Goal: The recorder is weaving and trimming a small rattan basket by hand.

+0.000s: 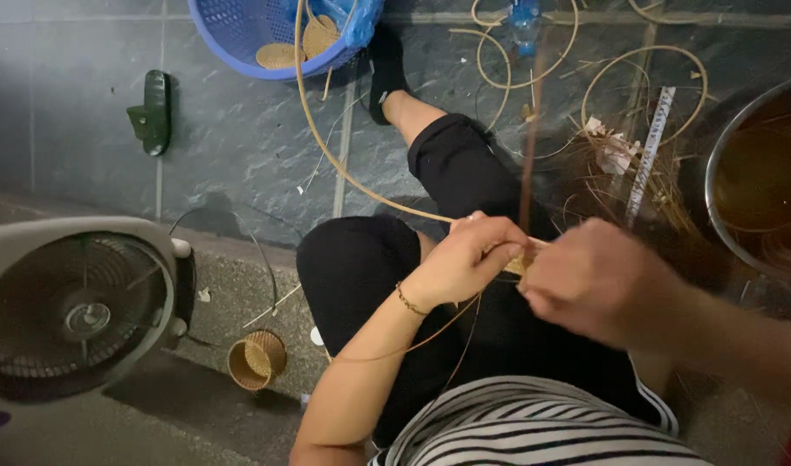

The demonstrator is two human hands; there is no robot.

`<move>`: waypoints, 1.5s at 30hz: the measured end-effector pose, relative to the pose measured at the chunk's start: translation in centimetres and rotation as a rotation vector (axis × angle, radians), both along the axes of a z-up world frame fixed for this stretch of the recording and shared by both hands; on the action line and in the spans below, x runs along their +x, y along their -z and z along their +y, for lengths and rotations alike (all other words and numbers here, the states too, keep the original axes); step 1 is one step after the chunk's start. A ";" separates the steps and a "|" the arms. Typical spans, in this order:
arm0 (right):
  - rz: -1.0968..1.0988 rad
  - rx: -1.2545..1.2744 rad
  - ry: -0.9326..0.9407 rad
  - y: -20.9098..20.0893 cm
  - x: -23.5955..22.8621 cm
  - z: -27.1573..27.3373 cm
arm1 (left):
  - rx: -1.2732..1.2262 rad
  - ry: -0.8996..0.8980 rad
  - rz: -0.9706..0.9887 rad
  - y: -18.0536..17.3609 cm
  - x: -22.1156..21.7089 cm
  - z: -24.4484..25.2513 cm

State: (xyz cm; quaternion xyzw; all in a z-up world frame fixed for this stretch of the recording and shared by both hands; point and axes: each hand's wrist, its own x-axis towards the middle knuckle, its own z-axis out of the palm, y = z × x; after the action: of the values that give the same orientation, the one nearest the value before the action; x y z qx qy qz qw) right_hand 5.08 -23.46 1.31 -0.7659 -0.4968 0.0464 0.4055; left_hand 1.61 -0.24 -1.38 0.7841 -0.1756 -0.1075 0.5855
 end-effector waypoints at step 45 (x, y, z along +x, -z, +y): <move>0.241 -0.006 0.074 10.9 3.0 -1.6 | 0.151 -0.018 0.115 -0.2 -0.1 1.0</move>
State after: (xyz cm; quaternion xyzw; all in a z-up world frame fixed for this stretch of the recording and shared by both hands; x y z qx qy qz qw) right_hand 8.08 -25.03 -9.58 -0.7738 -0.4158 0.1246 0.4614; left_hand 1.54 0.78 -1.19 0.8201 -0.1263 -0.1600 0.5346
